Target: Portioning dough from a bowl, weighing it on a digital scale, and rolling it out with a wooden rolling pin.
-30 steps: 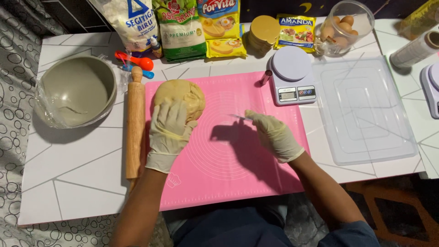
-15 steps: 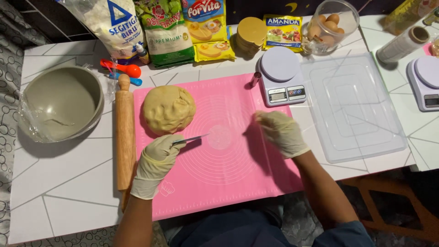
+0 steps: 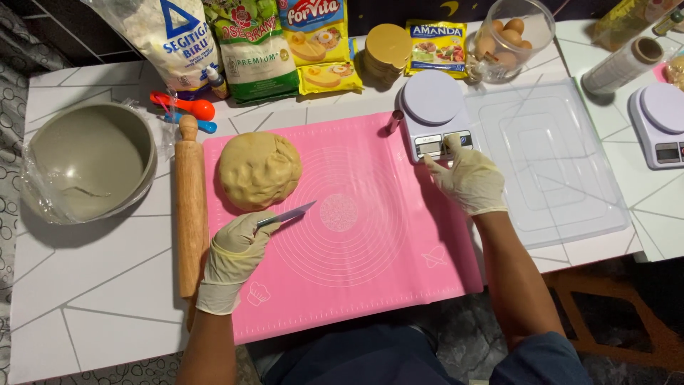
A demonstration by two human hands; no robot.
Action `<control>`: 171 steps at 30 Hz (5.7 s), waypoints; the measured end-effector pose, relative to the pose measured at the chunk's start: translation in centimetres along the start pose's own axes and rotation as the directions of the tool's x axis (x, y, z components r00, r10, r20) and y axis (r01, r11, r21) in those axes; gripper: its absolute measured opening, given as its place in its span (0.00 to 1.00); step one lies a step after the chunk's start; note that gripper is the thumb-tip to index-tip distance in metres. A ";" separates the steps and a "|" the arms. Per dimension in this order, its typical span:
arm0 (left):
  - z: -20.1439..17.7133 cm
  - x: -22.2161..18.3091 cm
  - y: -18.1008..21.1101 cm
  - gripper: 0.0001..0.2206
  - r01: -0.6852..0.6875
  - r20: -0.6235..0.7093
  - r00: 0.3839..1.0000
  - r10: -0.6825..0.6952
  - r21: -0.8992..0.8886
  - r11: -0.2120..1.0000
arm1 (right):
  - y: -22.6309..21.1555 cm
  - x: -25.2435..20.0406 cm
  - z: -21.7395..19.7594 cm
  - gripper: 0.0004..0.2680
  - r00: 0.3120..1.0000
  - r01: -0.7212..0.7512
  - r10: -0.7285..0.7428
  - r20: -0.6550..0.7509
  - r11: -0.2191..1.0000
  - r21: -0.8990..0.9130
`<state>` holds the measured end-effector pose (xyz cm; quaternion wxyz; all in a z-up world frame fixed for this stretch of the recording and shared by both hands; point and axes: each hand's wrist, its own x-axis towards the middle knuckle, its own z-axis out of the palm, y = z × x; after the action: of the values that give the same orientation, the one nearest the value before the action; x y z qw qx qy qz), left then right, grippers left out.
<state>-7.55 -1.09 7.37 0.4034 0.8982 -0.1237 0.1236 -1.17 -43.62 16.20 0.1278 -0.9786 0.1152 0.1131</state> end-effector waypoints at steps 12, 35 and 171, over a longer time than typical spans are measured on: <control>1.2 0.8 0.1 0.10 0.284 0.016 0.959 -0.284 -0.077 0.956 | 0.8 -3.6 3.1 0.25 0.749 0.029 -0.545 -0.378 -0.542 0.840; 6.9 -0.8 18.7 0.19 -0.407 -0.483 0.773 0.411 0.119 0.906 | -14.8 -1.8 5.5 0.20 0.799 0.490 -0.161 -0.579 -0.385 0.782; 9.4 2.5 20.5 0.04 -0.542 -0.141 0.831 0.538 -0.426 0.725 | -8.8 -3.5 3.5 0.37 0.661 0.434 -0.247 -0.709 -0.645 0.629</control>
<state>-10.67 -21.68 16.32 0.5463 0.7046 -0.4029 0.2069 -2.92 -33.69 15.77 0.8855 -0.3585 -0.2521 -0.1546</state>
